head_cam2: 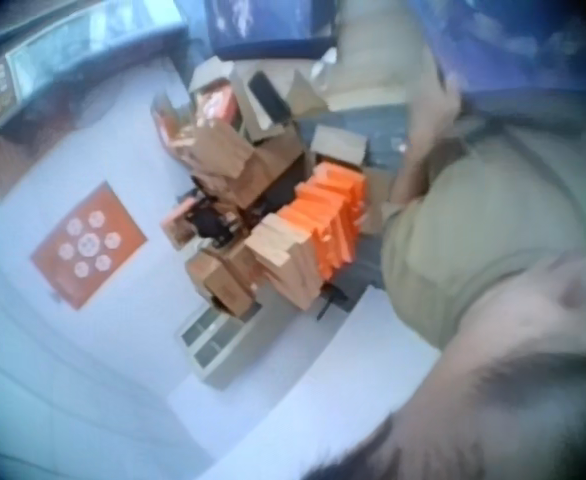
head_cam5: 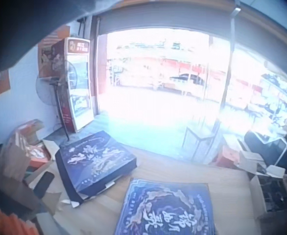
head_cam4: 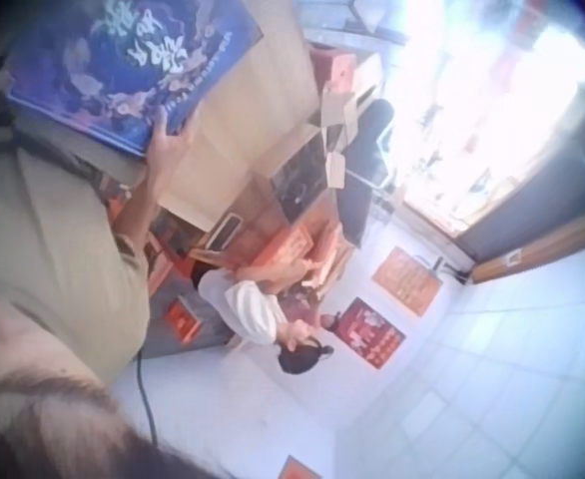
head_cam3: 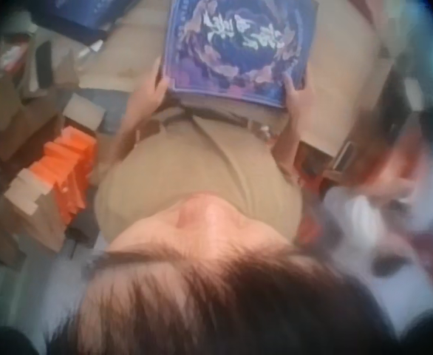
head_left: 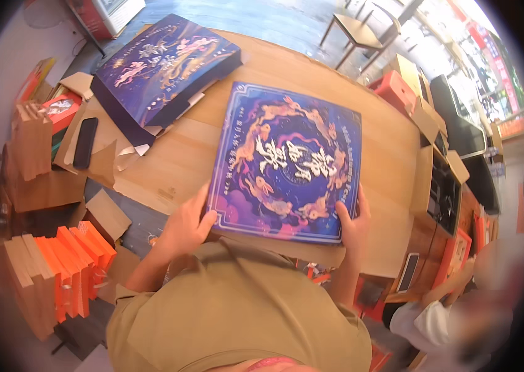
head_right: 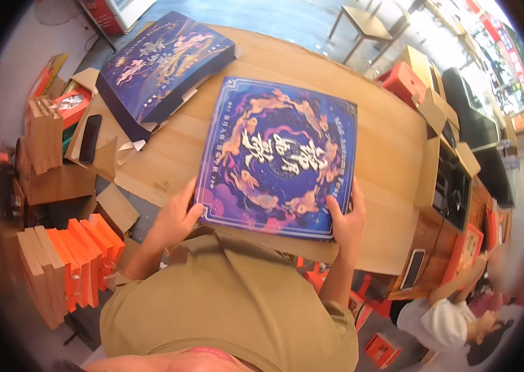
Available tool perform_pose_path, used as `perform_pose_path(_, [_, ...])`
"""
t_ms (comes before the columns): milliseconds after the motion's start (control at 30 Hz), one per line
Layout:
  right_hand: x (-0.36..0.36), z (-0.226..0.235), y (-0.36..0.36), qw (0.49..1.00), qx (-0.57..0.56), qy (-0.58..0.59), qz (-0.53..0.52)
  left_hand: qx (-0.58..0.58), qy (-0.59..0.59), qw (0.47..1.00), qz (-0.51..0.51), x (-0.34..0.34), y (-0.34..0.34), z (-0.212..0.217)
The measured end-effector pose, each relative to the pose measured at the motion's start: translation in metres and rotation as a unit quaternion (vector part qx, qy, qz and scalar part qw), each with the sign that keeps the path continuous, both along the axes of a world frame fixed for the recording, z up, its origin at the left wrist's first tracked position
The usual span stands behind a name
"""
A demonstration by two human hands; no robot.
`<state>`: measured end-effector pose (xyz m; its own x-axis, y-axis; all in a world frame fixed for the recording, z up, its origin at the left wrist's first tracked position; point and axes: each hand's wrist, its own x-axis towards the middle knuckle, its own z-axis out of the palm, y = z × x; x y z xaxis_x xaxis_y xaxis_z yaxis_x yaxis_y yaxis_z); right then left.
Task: The person assembles a decorative box by inserting a tray into a sleeve, placing a lid on top, and securing it with a ribbon. The person handles the box components and ribbon by hand on a wooden table.
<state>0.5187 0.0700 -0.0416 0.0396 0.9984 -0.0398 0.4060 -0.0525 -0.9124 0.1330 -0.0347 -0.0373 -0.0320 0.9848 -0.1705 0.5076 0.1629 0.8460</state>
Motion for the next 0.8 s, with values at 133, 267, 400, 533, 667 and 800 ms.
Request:
perform_pose_path(133, [-0.01, 0.018, -0.016, 0.973, 0.113, -0.202, 0.0, 0.122, 0.116, 0.986, 0.007, 0.005, 0.014, 0.009])
perform_pose_path(267, [-0.016, 0.005, -0.03, 0.947, 0.126, -0.291, 0.044, 0.222, 0.232, 0.942, -0.102, 0.004, 0.046, 0.004])
perform_pose_path(400, [-0.003, -0.005, -0.03, 0.961, 0.133, -0.231, 0.071, 0.185, 0.287, 0.925, -0.166, 0.012, 0.055, 0.008])
perform_pose_path(533, [0.028, -0.028, -0.034, 0.989, 0.067, 0.131, -0.013, 0.141, 0.257, 0.95, -0.104, 0.007, 0.085, 0.01])
perform_pose_path(667, [0.049, -0.06, -0.065, 0.987, 0.109, 0.077, -0.089, 0.335, 0.347, 0.869, -0.115, 0.015, 0.165, 0.008])
perform_pose_path(800, [0.03, -0.026, -0.088, 0.964, 0.204, -0.17, -0.029, 0.309, 0.336, 0.876, -0.157, 0.004, 0.263, -0.008])
